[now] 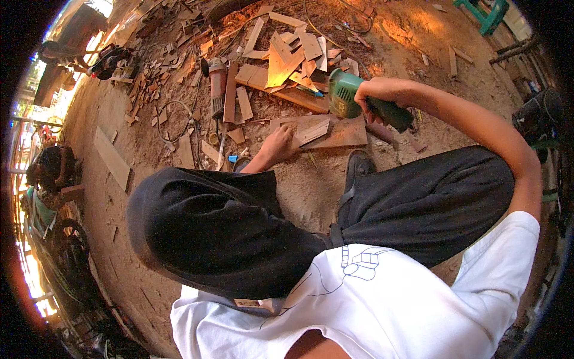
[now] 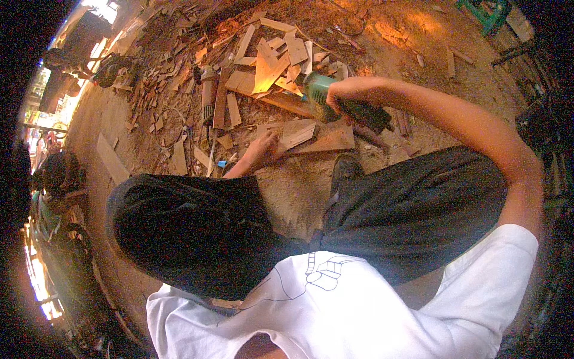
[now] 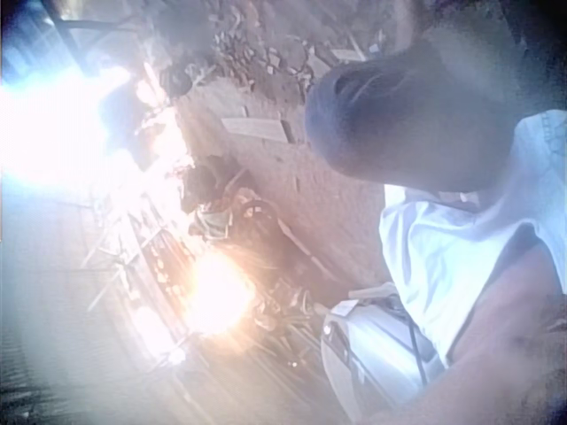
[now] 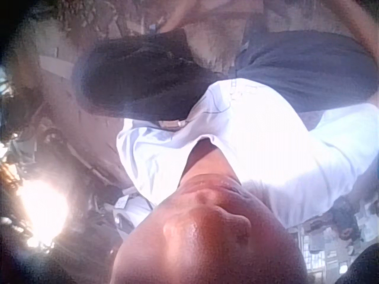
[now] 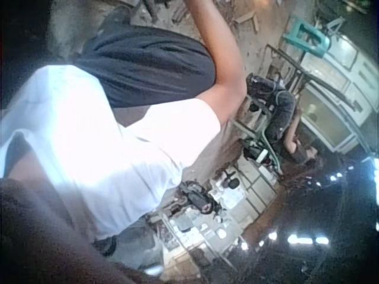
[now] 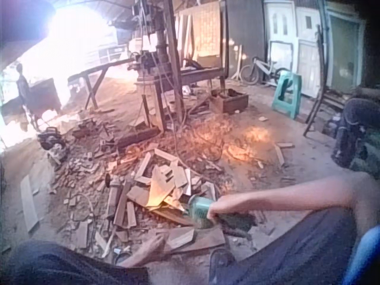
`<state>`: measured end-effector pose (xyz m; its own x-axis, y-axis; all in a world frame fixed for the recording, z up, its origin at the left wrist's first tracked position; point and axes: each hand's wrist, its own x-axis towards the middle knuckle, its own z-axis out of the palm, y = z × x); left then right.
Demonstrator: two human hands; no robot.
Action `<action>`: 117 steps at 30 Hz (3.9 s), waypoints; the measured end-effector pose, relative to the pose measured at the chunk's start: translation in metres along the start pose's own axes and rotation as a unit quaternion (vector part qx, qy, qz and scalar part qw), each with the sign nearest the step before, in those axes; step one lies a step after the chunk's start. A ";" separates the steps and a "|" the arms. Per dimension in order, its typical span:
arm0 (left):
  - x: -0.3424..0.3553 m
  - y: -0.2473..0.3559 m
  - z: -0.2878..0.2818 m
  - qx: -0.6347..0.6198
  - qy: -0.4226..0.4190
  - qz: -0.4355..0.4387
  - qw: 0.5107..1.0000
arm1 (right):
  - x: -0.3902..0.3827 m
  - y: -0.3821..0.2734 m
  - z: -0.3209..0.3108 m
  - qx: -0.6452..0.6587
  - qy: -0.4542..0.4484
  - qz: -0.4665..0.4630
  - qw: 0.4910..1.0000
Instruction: The person uses a jigsaw to cut a rectangular piece of wood on the ground. They hold the wood with one hand and guide the tool with the other, cutting along a marked line.
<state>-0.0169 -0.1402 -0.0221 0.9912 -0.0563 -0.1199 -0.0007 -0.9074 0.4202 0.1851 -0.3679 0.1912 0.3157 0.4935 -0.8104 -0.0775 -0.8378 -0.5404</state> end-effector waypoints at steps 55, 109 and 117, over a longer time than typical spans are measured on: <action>0.004 -0.060 -0.057 0.176 -0.534 -0.133 0.816 | 0.022 -0.103 0.030 -0.463 -0.081 0.105 0.876; -0.069 -0.088 -0.123 0.099 -0.418 -0.129 0.894 | 0.014 -0.089 0.017 -0.556 -0.069 0.048 0.827; -0.074 -0.109 -0.118 0.088 -0.380 -0.115 0.913 | 0.029 -0.074 0.008 -0.575 -0.063 -0.010 0.816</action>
<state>-0.0744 0.0123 0.0474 0.5888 -0.0673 -0.8055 0.1083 -0.9810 0.1611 0.1923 -0.2893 0.2059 0.2003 0.4681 -0.8607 0.8877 -0.4584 -0.0426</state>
